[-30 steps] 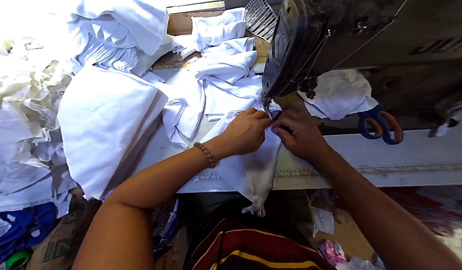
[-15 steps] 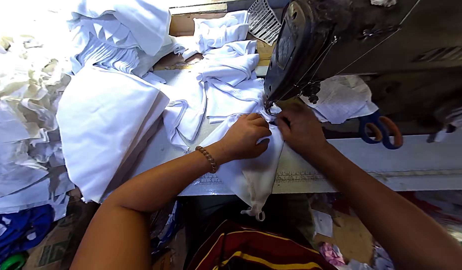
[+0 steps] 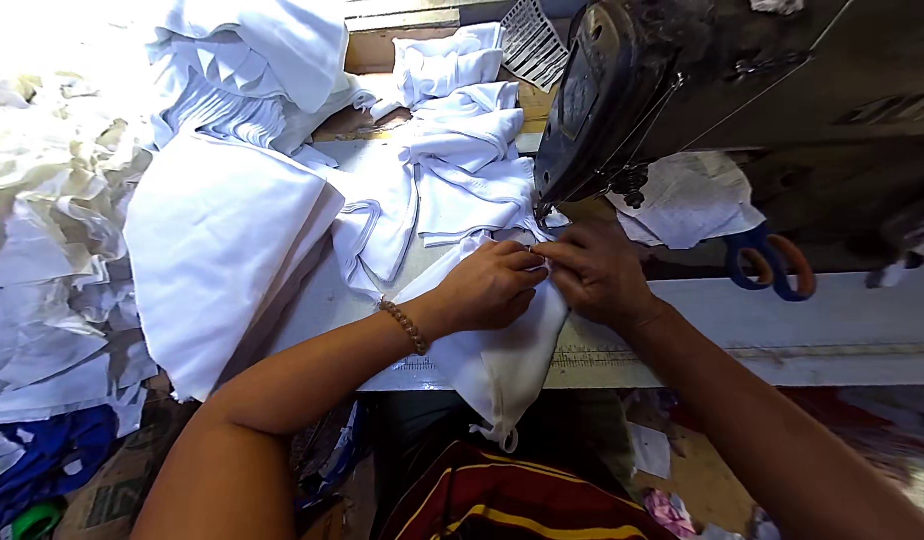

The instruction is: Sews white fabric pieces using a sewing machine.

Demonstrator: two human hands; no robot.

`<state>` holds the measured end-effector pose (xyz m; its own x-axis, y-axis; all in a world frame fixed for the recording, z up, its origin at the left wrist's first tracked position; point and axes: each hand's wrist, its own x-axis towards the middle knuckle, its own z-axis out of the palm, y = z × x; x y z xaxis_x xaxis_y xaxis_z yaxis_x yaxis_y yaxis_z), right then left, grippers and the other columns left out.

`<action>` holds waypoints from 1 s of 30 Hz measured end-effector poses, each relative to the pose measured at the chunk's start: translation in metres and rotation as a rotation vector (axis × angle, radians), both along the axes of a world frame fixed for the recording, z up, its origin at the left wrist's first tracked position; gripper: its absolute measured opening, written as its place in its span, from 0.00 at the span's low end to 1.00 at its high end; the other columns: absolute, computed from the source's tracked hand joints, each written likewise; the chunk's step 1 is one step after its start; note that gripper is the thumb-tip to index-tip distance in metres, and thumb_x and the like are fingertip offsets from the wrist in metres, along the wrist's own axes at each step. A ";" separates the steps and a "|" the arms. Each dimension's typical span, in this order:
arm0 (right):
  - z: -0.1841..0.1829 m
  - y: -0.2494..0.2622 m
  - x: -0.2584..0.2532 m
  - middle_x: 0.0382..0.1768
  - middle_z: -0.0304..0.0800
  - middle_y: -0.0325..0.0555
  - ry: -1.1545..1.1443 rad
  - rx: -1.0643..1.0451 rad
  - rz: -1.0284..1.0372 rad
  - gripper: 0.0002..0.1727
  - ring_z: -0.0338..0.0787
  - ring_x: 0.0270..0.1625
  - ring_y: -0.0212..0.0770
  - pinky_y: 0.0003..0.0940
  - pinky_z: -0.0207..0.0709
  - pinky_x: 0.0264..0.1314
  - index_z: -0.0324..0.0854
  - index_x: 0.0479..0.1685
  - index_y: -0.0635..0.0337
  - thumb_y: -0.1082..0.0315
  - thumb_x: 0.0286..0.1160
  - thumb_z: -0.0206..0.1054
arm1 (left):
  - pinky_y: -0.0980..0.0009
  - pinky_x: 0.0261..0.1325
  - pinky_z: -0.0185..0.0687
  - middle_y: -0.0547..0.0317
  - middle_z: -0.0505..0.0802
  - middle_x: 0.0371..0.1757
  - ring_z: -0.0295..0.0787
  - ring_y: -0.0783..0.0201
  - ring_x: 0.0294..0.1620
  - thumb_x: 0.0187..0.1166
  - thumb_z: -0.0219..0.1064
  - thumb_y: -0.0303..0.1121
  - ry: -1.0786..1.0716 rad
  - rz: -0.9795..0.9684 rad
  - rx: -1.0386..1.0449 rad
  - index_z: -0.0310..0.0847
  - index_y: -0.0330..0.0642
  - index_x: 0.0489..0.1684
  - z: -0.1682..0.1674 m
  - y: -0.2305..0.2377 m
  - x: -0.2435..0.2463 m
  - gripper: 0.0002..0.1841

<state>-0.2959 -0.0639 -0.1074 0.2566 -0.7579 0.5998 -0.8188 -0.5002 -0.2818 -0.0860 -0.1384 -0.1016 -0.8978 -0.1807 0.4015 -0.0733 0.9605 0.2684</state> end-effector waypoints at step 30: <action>0.009 -0.023 0.003 0.48 0.87 0.67 0.011 0.378 -0.350 0.10 0.86 0.59 0.68 0.64 0.72 0.67 0.84 0.43 0.71 0.71 0.85 0.62 | 0.51 0.62 0.78 0.42 0.91 0.61 0.84 0.43 0.65 0.80 0.58 0.36 -0.061 0.152 -0.009 0.92 0.41 0.62 0.000 -0.049 -0.010 0.20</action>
<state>-0.2925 -0.0871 -0.0987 -0.0463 -0.9628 0.2661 -0.9230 -0.0607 -0.3801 -0.0958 -0.1869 -0.1015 -0.8832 -0.3126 0.3496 -0.2334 0.9395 0.2506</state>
